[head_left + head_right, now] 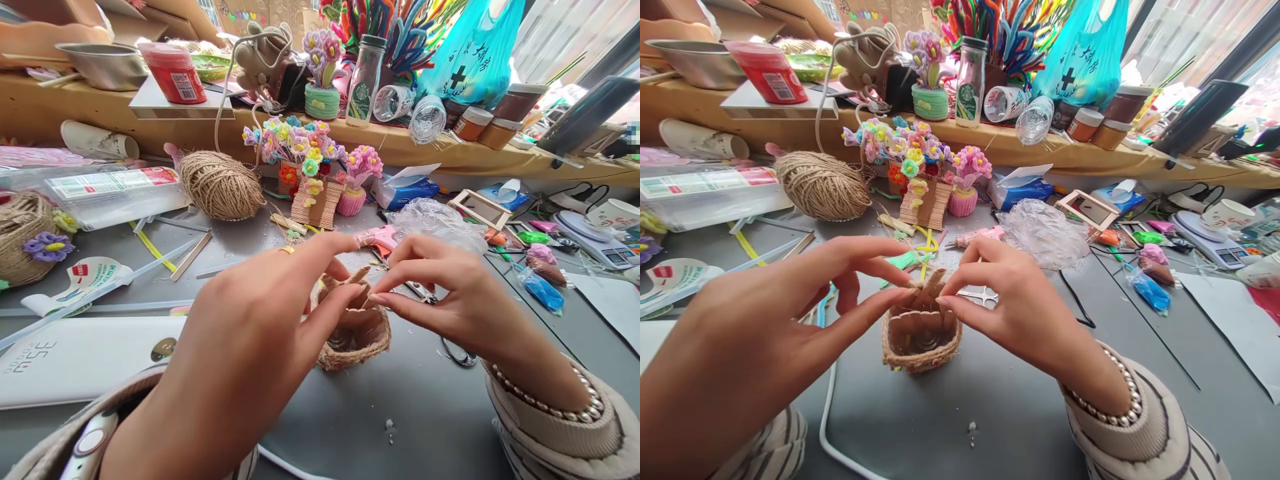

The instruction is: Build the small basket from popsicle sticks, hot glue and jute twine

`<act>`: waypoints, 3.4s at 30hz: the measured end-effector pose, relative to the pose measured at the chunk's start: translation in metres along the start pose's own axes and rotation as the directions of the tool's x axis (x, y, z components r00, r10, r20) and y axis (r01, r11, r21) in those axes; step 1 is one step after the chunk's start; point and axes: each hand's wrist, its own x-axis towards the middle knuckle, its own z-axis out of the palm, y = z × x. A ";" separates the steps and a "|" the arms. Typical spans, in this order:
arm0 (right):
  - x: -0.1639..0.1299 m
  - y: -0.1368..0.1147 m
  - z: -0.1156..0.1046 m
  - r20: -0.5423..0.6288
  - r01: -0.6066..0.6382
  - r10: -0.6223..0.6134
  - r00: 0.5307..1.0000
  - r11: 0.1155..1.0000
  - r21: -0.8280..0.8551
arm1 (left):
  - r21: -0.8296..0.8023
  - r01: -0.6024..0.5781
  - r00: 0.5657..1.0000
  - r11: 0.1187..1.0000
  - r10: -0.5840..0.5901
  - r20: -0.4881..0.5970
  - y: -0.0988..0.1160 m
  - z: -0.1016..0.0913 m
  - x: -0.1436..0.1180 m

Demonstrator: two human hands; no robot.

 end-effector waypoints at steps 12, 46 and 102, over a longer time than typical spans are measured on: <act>0.001 0.006 0.008 0.140 -0.027 0.026 0.990 1.000 0.003 | 0.028 -0.023 0.998 0.999 0.024 -0.052 0.001 0.002 0.001; 0.002 0.012 0.008 0.266 -0.024 0.019 0.964 1.000 0.017 | -0.024 -0.096 0.993 0.995 0.097 0.062 0.001 0.007 0.002; 0.009 -0.003 0.000 0.330 0.001 0.070 0.941 0.978 -0.210 | -0.008 0.013 0.951 1.000 -0.010 0.308 0.012 0.031 -0.004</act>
